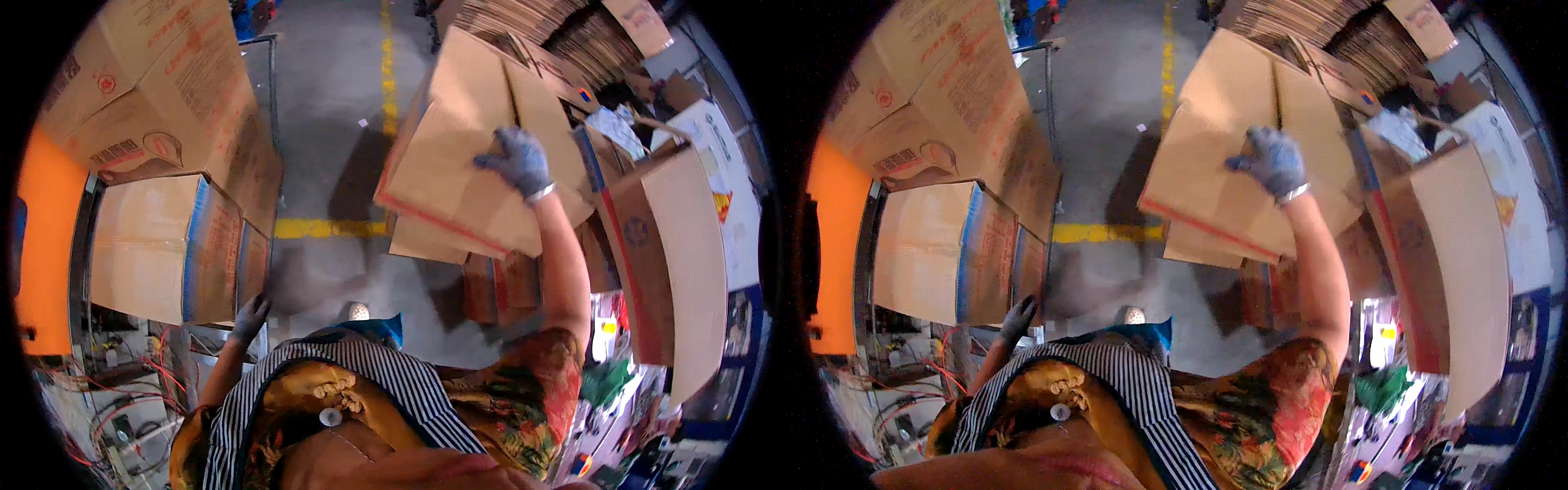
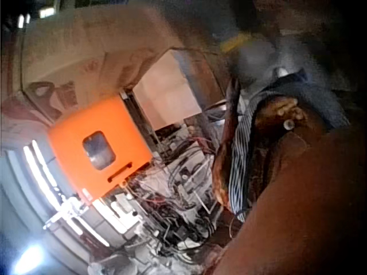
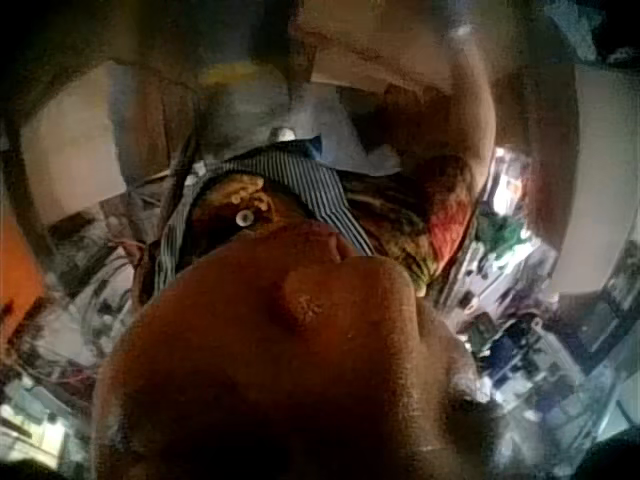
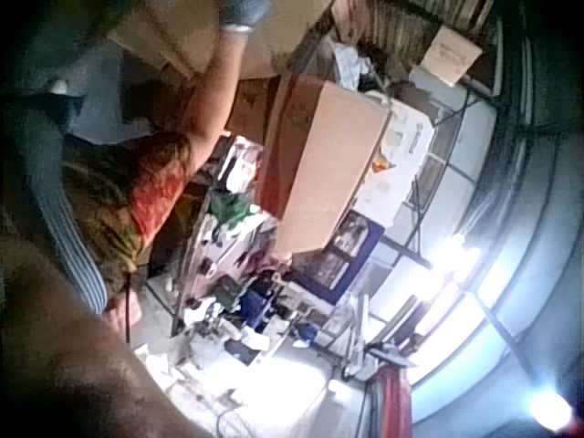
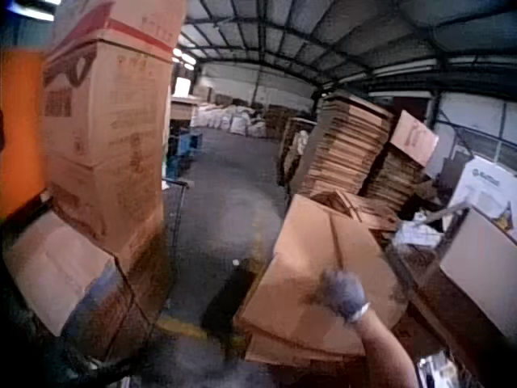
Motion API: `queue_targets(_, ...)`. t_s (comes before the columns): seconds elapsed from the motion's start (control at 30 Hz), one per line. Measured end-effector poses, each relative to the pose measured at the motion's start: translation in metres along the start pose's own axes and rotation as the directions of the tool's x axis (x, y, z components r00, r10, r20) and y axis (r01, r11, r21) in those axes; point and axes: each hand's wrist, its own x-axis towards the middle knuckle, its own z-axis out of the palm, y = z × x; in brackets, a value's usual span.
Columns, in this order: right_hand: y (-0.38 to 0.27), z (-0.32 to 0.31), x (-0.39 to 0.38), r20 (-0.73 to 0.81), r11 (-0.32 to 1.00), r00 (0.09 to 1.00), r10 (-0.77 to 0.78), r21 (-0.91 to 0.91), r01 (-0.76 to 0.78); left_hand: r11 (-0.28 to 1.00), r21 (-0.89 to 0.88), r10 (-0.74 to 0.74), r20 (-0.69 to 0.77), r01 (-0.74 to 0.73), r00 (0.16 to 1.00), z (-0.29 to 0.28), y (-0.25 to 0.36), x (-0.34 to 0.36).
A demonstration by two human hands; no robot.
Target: The person uses an electric drill to secure wooden handles onto green kettles, places the finished kettles into plastic bags, and packs them into a cardboard box which they then seal with tape.
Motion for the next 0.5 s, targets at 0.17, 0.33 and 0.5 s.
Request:
queue_targets(0.17,-0.156,-0.045,-0.234,0.116,0.993,0.992,0.058,-0.110,-0.045,0.596,-0.800,0.146,0.188,0.066,0.971,0.062,0.089,0.087)
queue_targets(0.33,-0.297,-0.061,-0.434,0.148,0.985,0.980,0.136,-0.127,-0.118,0.650,-0.735,0.496,0.604,0.194,0.624,0.147,0.113,0.035)
queue_targets(0.5,-0.427,-0.107,-0.610,0.052,0.917,0.924,0.378,-0.162,-0.365,0.626,-0.599,0.462,0.800,0.498,0.383,0.271,0.110,-0.114)
